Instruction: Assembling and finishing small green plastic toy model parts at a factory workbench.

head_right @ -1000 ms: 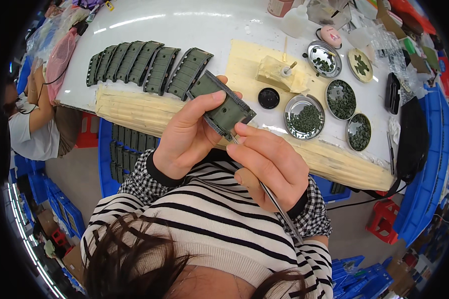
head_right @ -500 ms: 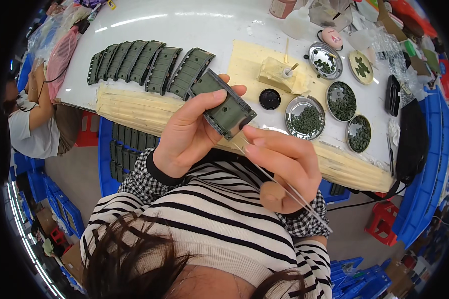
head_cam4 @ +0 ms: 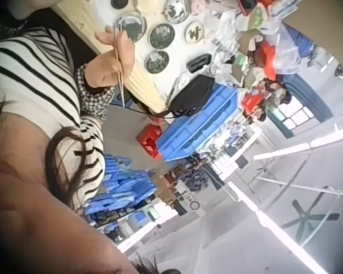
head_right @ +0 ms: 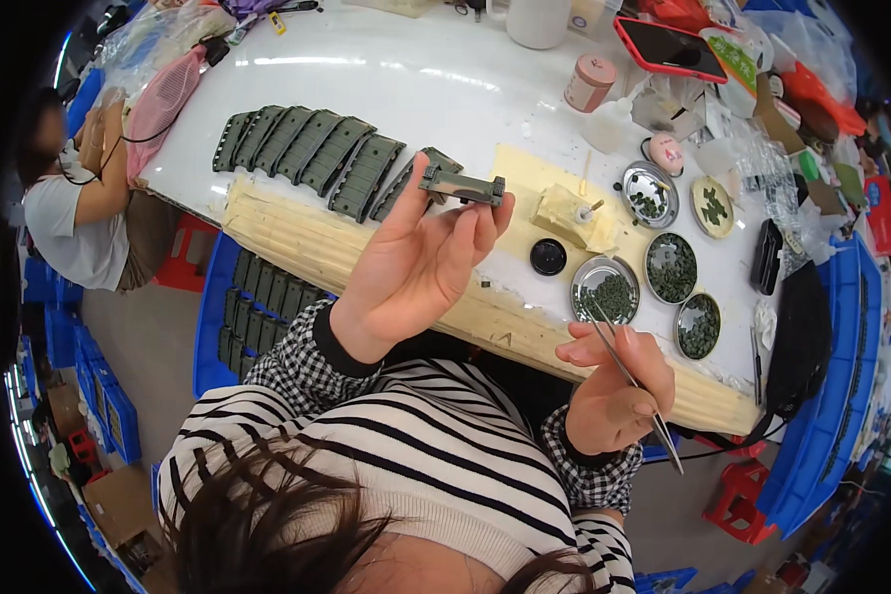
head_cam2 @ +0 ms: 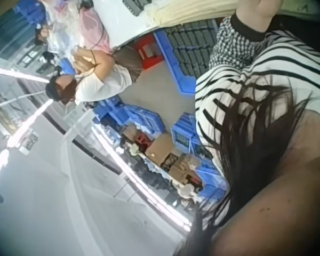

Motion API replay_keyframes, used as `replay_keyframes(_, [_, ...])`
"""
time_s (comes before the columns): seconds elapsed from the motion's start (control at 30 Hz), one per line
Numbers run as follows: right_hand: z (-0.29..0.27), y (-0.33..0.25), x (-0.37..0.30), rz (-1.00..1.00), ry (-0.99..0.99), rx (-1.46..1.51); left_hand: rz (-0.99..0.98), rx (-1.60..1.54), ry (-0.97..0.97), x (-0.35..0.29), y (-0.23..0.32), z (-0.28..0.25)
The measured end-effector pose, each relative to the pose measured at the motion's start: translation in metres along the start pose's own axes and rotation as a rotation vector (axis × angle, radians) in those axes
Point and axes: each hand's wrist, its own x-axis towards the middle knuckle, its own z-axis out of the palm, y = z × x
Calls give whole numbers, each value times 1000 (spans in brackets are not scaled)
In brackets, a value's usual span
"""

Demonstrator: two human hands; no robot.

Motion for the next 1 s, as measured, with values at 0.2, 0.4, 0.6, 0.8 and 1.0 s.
replay_keyframes(0.2, [2,-2,-1,-14,-66,-42,27,-55,53,6,-9,2])
replay_keyframes(0.4, [3,-4,1,-2,-124,-78,-10,-86,59,5,-9,4])
replay_keyframes(0.6, [3,-9,9,16,-184,-161,23,-89,82,6,-10,0])
replay_keyframes(0.8, [5,-13,25,-143,-280,-321,38,46,112,2,-13,-2])
replay_keyframes(1.0, [6,-28,49,-335,-530,-523,154,438,187,-12,-28,2])
